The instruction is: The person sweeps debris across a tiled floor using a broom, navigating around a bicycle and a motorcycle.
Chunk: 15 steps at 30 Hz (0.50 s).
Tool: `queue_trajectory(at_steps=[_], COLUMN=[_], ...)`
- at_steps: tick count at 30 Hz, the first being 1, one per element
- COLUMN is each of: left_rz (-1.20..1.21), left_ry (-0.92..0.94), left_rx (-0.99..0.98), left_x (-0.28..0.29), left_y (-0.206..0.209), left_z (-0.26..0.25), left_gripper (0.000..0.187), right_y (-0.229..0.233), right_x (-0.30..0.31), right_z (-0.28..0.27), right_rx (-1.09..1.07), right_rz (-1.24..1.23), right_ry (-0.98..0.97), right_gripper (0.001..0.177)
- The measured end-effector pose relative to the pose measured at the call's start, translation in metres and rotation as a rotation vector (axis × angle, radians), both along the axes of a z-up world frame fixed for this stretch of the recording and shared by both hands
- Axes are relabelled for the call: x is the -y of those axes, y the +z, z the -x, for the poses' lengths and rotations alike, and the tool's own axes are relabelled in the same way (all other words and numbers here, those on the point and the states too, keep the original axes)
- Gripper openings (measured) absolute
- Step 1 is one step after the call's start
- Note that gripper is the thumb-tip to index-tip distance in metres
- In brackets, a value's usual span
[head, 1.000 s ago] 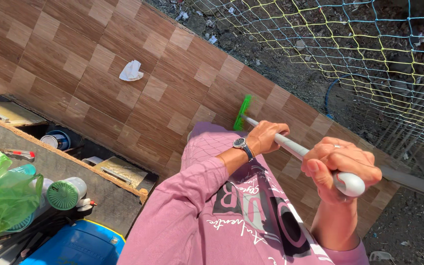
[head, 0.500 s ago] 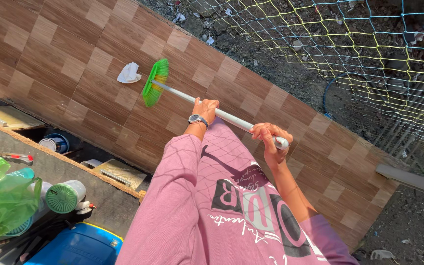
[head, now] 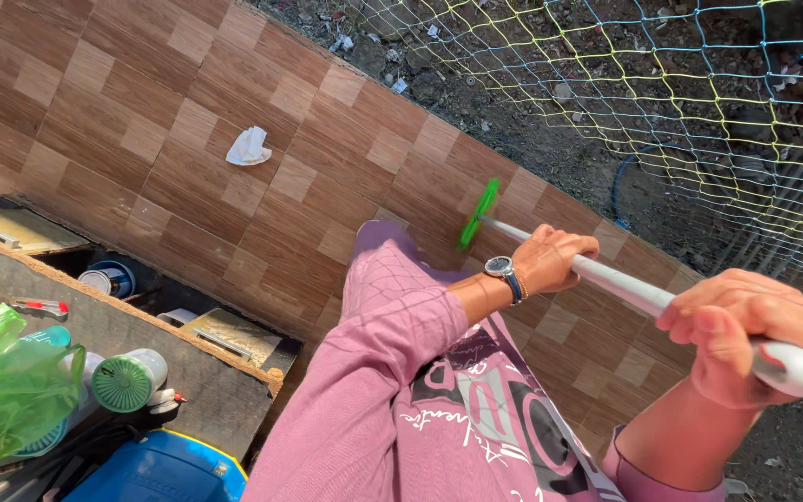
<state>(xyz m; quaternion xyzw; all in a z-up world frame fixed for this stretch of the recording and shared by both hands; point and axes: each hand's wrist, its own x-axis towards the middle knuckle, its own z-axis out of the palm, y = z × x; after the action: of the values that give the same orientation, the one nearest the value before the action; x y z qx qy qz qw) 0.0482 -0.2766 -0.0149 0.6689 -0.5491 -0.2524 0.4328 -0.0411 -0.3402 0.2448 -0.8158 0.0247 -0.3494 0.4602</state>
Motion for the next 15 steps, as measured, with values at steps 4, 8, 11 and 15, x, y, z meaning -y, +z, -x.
queue_trajectory(at_steps=[4,8,11,15], left_rz=[-0.017,-0.309,-0.275,-0.493], left_ry=[0.095,0.150,0.238,0.204], left_rx=[0.015,0.158,0.240,0.304], left_x=[-0.024,-0.065,-0.110,-0.135], left_y=[-0.050,-0.110,-0.154,-0.187], left_z=[-0.037,-0.114,-0.169,-0.221], left_gripper=[0.039,0.028,0.028,0.021], right_y=[-0.026,-0.094,-0.149,-0.191], right_x=[-0.033,-0.039,-0.055,-0.073], right_z=[-0.044,-0.071,-0.094,-0.118], right_rx=[0.011,0.131,-0.008,-0.109], right_rz=[-0.023,-0.364,-0.549,-0.687], right_ry=[0.022,-0.009,-0.006,-0.031], right_gripper=[0.039,0.040,0.035,0.030])
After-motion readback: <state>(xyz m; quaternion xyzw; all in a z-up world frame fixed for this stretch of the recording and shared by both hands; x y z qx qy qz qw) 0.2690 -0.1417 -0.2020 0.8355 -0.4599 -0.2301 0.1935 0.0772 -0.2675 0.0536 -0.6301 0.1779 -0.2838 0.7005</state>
